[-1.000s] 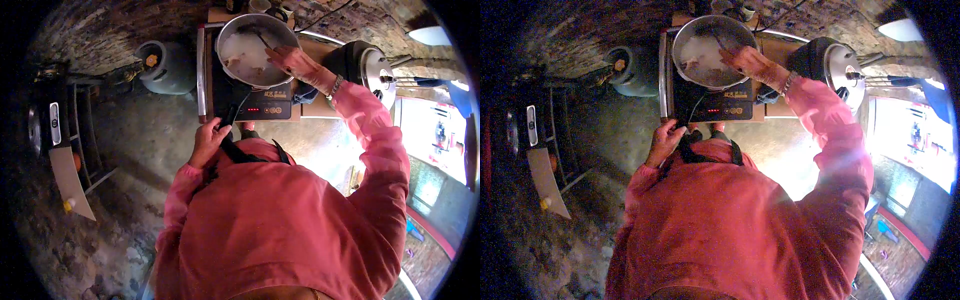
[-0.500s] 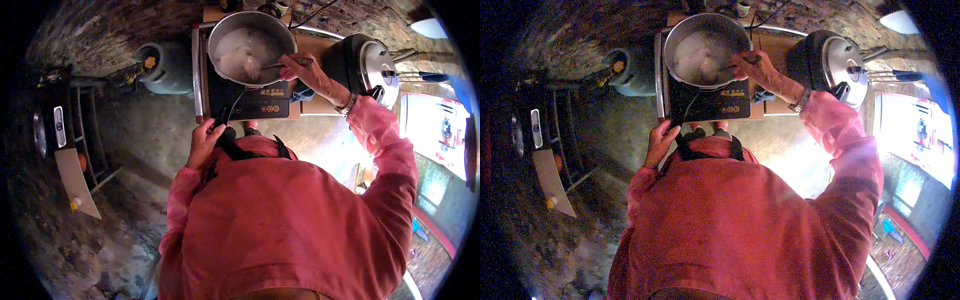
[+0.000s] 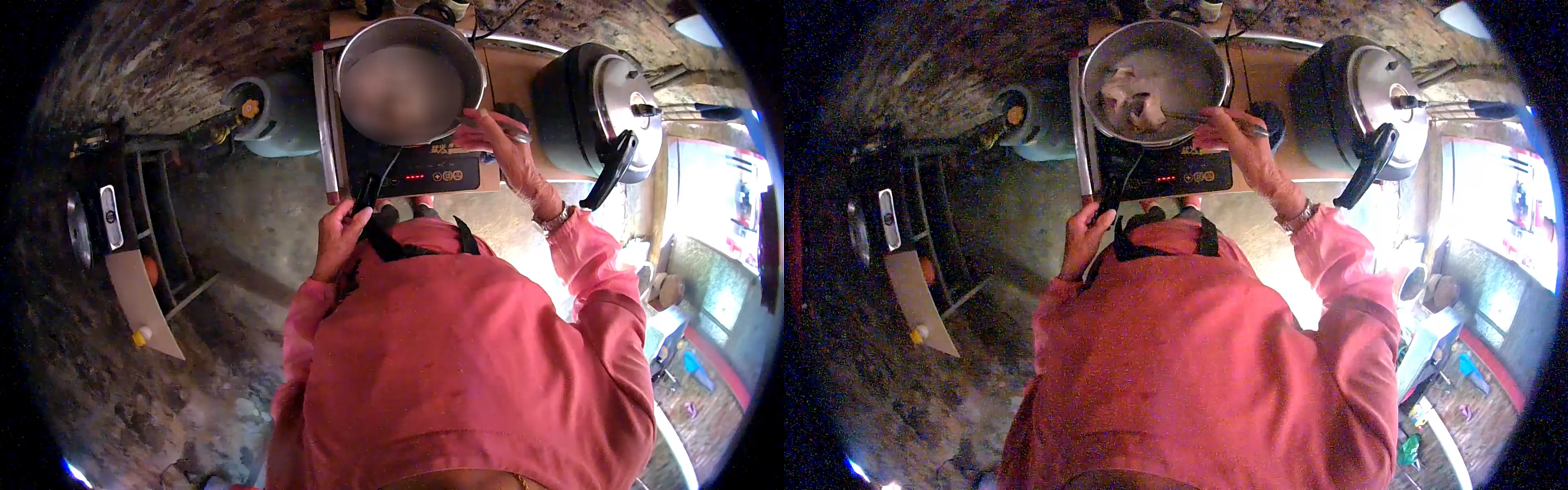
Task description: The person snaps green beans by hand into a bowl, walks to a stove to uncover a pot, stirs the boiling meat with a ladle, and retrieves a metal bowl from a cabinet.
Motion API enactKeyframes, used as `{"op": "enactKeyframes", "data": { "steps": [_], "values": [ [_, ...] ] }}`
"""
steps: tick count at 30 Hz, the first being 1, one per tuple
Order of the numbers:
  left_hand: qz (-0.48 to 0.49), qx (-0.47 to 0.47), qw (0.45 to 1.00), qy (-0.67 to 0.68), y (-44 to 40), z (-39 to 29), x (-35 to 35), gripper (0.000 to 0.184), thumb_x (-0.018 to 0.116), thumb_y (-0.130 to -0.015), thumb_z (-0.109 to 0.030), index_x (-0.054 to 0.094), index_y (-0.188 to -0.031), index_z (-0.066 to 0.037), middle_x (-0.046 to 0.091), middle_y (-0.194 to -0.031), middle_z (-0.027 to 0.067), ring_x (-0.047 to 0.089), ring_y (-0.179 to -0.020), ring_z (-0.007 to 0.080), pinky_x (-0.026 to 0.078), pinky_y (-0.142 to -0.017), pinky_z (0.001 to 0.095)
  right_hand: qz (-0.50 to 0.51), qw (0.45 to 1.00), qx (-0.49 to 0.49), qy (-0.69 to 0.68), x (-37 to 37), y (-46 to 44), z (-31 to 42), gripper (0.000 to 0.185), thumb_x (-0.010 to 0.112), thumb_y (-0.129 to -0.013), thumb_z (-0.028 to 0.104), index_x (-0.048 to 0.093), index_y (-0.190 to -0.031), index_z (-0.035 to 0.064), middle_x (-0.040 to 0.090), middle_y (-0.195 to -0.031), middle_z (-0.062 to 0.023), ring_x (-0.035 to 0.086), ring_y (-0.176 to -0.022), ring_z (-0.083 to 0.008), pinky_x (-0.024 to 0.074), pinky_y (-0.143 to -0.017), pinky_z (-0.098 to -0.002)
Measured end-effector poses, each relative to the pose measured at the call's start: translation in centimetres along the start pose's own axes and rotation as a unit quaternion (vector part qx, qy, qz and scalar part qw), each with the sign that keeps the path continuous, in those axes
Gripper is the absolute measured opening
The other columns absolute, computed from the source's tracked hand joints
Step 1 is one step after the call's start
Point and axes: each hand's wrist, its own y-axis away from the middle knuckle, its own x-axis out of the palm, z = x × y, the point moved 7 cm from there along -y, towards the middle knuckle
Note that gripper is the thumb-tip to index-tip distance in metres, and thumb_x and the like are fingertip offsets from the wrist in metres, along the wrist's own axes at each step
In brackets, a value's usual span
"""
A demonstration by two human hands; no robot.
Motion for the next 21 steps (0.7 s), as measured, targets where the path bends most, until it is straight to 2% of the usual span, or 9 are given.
{"op": "enactKeyframes", "data": {
  "steps": [2,10,13,16,19,21],
  "values": [
    [-0.005,0.004,1.0,-0.004,0.0,-0.6,0.0,0.026,0.064,-0.086,-0.026,0.061,-0.089,-0.001,0.052,-0.067,-0.0015,0.043,-0.064,0.0058,0.038,-0.056,0.0247,-0.041,0.999,0.011,-0.018,-0.2,0.9,-0.1,0.045,0.048,-0.096,0.034,0.055,-0.116,-0.0053,0.065,-0.095,-0.0184,0.067,-0.085,-0.0258,0.0546,-0.079,-0.0343],
    [-0.008,0.022,0.997,-0.072,-0.3,0.1,-0.4,0.026,0.066,-0.085,-0.025,0.061,-0.093,0.0,0.055,-0.07,0.0014,0.049,-0.066,0.0088,0.041,-0.058,0.0269,-0.058,0.997,0.012,-0.057,-1.2,1.6,-1.9,0.047,0.049,-0.095,0.038,0.056,-0.116,-0.004,0.065,-0.095,-0.0185,0.066,-0.089,-0.0251,0.0522,-0.08,-0.033],
    [-0.087,0.05,0.993,-0.063,0.1,-2.1,-0.8,0.024,0.068,-0.083,-0.02,0.06,-0.094,0.0,0.058,-0.075,0.0033,0.052,-0.066,0.0116,0.044,-0.06,0.0294,-0.07,0.995,0.002,-0.071,-1.2,2.2,-1.7,0.047,0.049,-0.095,0.038,0.056,-0.116,-0.0037,0.065,-0.096,-0.0186,0.066,-0.089,-0.025,0.0521,-0.081,-0.0326],
    [-0.188,0.102,0.972,-0.096,-0.2,-4.7,-2.2,0.021,0.068,-0.081,-0.015,0.061,-0.096,-0.002,0.059,-0.079,0.0055,0.055,-0.065,0.0156,0.045,-0.06,0.0319,-0.083,0.993,0.003,-0.078,-1.0,3.0,-1.6,0.048,0.047,-0.095,0.038,0.055,-0.116,-0.004,0.065,-0.097,-0.0185,0.066,-0.09,-0.0251,0.0522,-0.082,-0.0319],
    [-0.192,0.148,0.957,-0.161,-2.4,-7.6,-2.4,0.02,0.068,-0.079,-0.011,0.062,-0.097,-0.004,0.056,-0.076,0.0062,0.054,-0.065,0.0184,0.045,-0.06,0.0319,-0.094,0.991,0.005,-0.095,-0.9,3.2,-1.9,0.049,0.047,-0.096,0.039,0.054,-0.117,-0.0048,0.065,-0.097,-0.0184,0.066,-0.09,-0.0252,0.0525,-0.082,-0.0315],
    [-0.174,0.207,0.938,-0.219,-4.1,-10.7,-1.0,0.018,0.065,-0.076,-0.008,0.062,-0.094,-0.004,0.055,-0.079,0.0087,0.056,-0.071,0.0243,0.045,-0.064,0.0354,-0.099,0.988,0.007,-0.114,-0.9,3.2,-2.4,0.05,0.046,-0.096,0.038,0.053,-0.118,-0.0056,0.065,-0.098,-0.0183,0.066,-0.09,-0.0254,0.0527,-0.082,-0.0313]
  ]
}}
